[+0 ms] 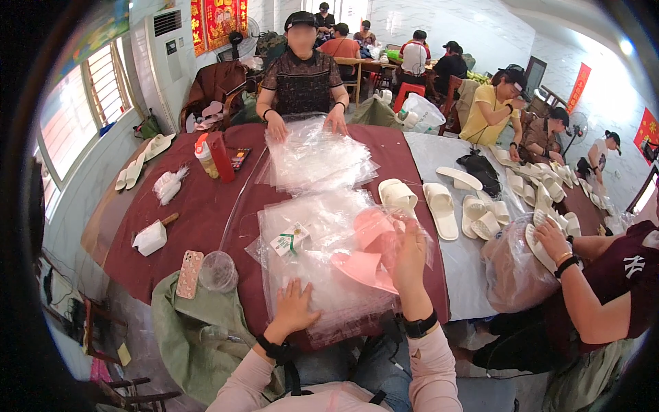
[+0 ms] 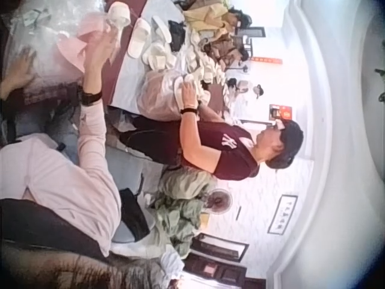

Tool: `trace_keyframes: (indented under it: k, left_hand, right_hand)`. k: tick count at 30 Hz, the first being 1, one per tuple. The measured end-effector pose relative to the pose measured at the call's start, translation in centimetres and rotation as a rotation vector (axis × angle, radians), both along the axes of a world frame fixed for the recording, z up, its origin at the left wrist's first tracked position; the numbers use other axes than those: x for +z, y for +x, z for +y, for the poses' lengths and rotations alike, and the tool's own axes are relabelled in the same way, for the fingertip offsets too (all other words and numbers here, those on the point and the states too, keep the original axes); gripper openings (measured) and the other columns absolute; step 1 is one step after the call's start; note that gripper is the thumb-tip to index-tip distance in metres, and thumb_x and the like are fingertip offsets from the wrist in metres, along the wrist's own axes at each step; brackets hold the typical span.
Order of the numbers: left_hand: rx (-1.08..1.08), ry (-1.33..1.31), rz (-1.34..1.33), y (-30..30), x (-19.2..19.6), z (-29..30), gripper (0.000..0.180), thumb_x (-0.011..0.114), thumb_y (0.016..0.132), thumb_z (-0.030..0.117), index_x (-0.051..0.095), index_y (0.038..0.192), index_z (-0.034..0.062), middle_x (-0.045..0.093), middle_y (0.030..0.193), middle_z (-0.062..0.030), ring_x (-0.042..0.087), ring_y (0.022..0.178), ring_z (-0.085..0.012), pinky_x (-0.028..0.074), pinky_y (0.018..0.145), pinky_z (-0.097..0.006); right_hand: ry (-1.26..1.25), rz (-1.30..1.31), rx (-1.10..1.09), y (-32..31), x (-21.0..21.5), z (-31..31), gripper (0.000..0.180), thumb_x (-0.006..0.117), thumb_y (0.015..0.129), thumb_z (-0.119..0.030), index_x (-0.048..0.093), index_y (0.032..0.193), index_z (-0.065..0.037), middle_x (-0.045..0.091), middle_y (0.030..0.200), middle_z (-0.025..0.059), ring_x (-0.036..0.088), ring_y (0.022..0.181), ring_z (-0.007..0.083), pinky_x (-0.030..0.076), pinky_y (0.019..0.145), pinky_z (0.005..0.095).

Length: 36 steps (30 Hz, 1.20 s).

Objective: Packing manufactured slippers into plastic bags and larger containers in a factory setting.

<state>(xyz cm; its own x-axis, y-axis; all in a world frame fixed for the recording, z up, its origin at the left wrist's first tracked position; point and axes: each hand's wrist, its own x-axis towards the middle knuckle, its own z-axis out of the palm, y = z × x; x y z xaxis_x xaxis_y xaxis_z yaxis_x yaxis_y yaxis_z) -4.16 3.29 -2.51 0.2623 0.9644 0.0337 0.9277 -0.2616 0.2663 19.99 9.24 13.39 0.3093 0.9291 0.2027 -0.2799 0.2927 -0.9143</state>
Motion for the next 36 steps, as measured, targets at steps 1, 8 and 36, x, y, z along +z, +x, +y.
trace_keyframes:
  k: [1, 8, 36]
  left_hand:
    - [-0.023, -0.035, -0.015, 0.1, 0.4, -0.1, 0.079, 0.061, 0.076, 0.048, 0.034, 0.138, 0.0081, 0.032, 0.139, -0.0259, 0.030, 0.129, -0.0388, 0.016, 0.106, -0.055]
    - [-0.147, 0.130, -0.381, 3.1, 4.5, -3.0, 0.083, 0.066, 0.076, 0.041, 0.029, 0.138, -0.0002, 0.042, 0.129, -0.0293, 0.042, 0.119, -0.0405, 0.032, 0.099, -0.047]
    - [0.289, -0.487, -1.778, 7.3, -3.8, -2.3, 0.020, 0.039, 0.098, 0.018, 0.047, 0.098, -0.0007, 0.058, 0.098, -0.0117, 0.061, 0.087, -0.0212, 0.053, 0.080, -0.034]
  right_hand:
    - [-0.037, 0.091, 0.035, 0.6, 0.1, -0.1, 0.050, 0.039, 0.097, -0.040, 0.041, 0.127, 0.000, 0.044, 0.130, 0.0091, 0.042, 0.120, 0.0251, 0.035, 0.098, 0.0330]
    - [-0.039, 0.544, 0.205, -1.1, -0.8, -5.4, 0.048, 0.033, 0.098, -0.042, 0.030, 0.138, -0.015, 0.035, 0.141, 0.0041, 0.036, 0.127, 0.0257, 0.032, 0.104, 0.0433]
    - [0.039, -1.603, 0.306, 0.0, -15.9, -11.2, 0.065, 0.065, 0.075, -0.026, 0.041, 0.135, -0.017, 0.034, 0.143, 0.0123, 0.031, 0.132, 0.0312, 0.025, 0.103, 0.0556]
